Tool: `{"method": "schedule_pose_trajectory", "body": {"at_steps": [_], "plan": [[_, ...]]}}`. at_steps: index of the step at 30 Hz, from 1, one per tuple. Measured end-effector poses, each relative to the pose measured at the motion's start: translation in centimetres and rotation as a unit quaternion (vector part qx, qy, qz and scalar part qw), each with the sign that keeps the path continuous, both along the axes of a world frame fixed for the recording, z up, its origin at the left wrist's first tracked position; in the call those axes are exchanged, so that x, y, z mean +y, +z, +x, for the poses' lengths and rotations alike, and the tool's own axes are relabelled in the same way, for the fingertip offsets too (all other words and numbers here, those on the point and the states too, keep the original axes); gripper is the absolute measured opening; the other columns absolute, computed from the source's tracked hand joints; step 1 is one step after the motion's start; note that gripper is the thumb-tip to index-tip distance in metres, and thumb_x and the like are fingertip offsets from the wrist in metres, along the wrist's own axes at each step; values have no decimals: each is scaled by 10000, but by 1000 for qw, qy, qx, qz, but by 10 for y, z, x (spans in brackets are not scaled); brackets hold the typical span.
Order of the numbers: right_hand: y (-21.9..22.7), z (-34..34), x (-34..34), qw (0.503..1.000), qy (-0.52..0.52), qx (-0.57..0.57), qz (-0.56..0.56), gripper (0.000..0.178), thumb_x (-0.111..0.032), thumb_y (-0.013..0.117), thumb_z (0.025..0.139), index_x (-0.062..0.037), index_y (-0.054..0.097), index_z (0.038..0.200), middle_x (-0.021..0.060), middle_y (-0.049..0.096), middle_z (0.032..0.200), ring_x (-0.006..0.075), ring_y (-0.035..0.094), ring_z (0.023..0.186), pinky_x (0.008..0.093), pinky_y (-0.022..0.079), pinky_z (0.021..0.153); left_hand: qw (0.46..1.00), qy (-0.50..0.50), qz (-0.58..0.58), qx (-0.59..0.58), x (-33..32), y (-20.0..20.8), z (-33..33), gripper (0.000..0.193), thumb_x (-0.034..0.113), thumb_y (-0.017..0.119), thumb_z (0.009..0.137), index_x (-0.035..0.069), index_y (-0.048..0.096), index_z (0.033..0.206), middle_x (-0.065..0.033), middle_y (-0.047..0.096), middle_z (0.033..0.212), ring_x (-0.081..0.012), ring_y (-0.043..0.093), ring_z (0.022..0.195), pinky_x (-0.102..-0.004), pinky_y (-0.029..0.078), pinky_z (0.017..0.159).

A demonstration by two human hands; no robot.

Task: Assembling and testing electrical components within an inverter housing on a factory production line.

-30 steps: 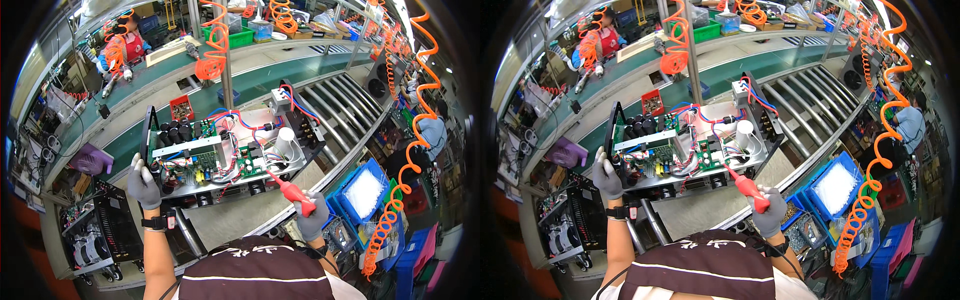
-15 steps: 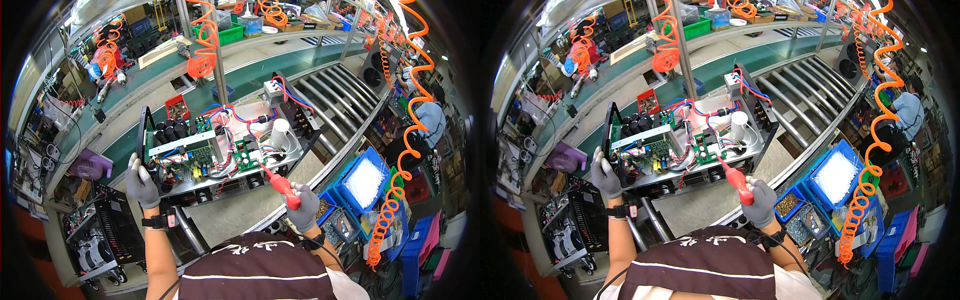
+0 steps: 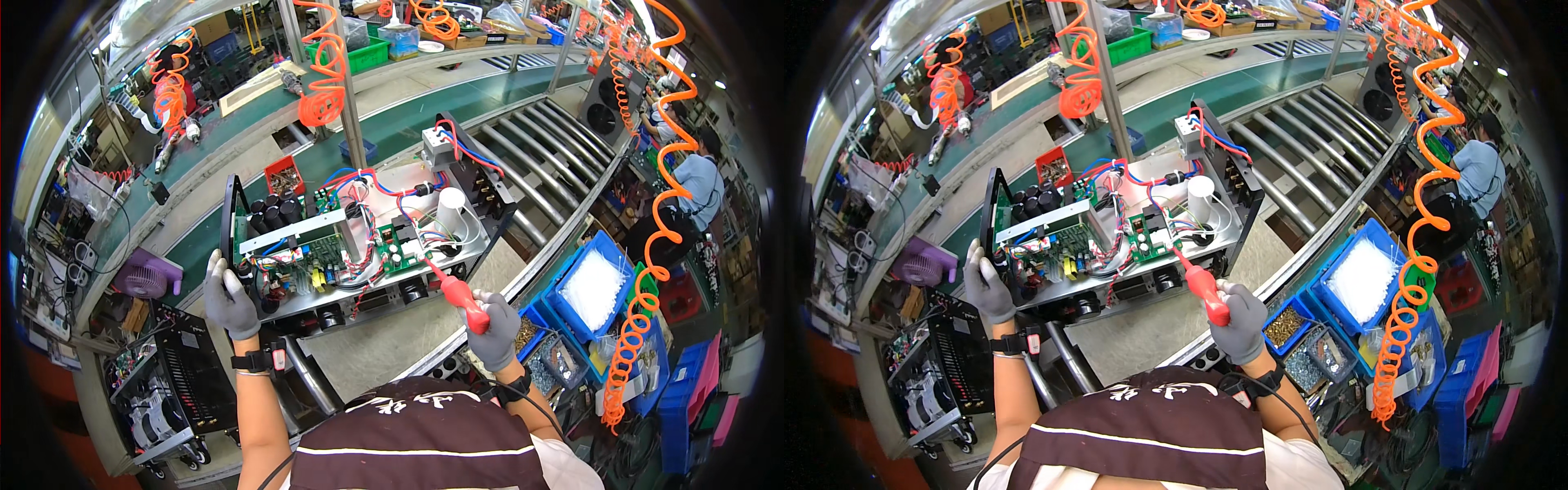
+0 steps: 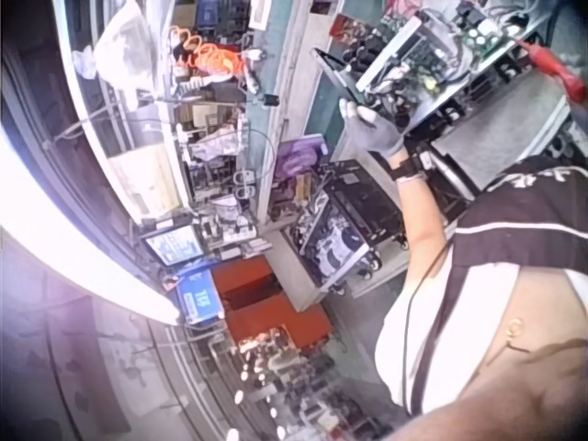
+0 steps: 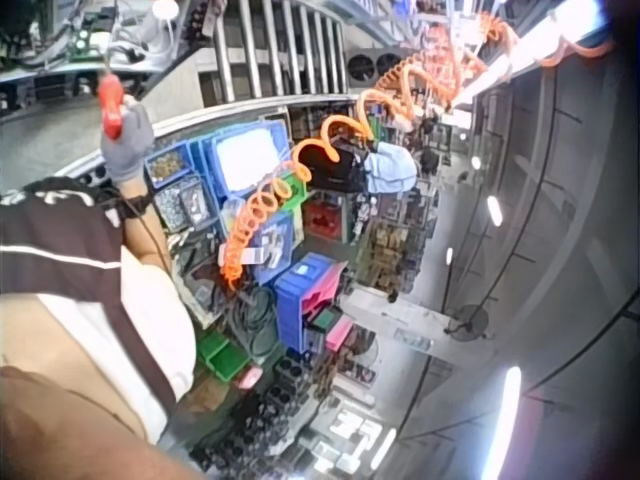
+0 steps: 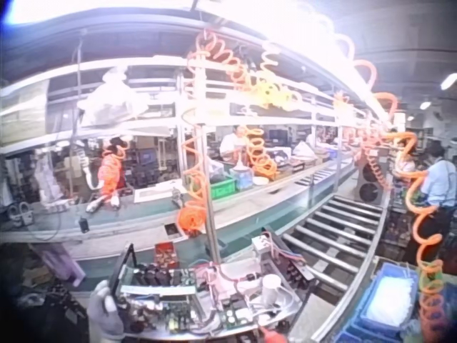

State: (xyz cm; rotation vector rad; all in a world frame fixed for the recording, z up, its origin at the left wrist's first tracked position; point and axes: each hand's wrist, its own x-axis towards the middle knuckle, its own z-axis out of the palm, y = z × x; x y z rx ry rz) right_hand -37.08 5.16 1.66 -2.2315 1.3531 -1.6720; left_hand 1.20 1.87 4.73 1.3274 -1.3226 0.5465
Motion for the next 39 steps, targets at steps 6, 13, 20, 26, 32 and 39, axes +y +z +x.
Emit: {"method": "schedule_pose_trajectory", "body": {"at_steps": [6,13,20,26,32,39], "plan": [[6,3,3,999,41,-7,-2,261,5,715,614,-10,494,752,181,611,821,321,620,657,337,494,541,1000,-16,-3,19,0,-1,1,206,-2,477,822,-93,591,967,-219,603,1066,-303,586,999,-358,448,884],[15,29,-15,981,137,107,-91,276,-15,683,545,-16,538,780,163,612,849,303,620,678,346,510,558,999,-19,-20,30,0,-2,3,198,9,492,821,-85,592,964,-216,605,1066,-294,597,974,-353,459,862],[19,44,-22,957,155,211,-121,320,-86,657,478,-30,556,777,141,596,886,275,606,716,332,497,564,999,-21,-27,33,0,-2,8,180,11,516,800,-73,604,932,-209,620,1037,-293,611,942,-350,467,837],[23,47,-22,957,158,215,-115,307,-51,669,510,-19,543,788,158,601,877,302,612,720,341,504,563,999,-24,-32,13,-1,-2,12,185,-8,535,773,-50,614,934,-192,631,1018,-293,614,932,-354,471,832],[28,51,-22,954,169,227,-100,285,-13,681,548,-12,537,794,166,611,865,328,614,697,355,505,549,999,6,-31,17,1,0,13,182,-16,555,749,-42,626,914,-177,635,1025,-277,620,910,-338,473,813],[37,61,-25,955,142,243,-89,292,-37,687,533,-21,541,785,146,603,850,297,605,671,340,480,520,1000,-14,-2,14,7,4,17,192,-24,544,768,-54,616,944,-191,619,1057,-275,602,963,-340,455,857]]}}
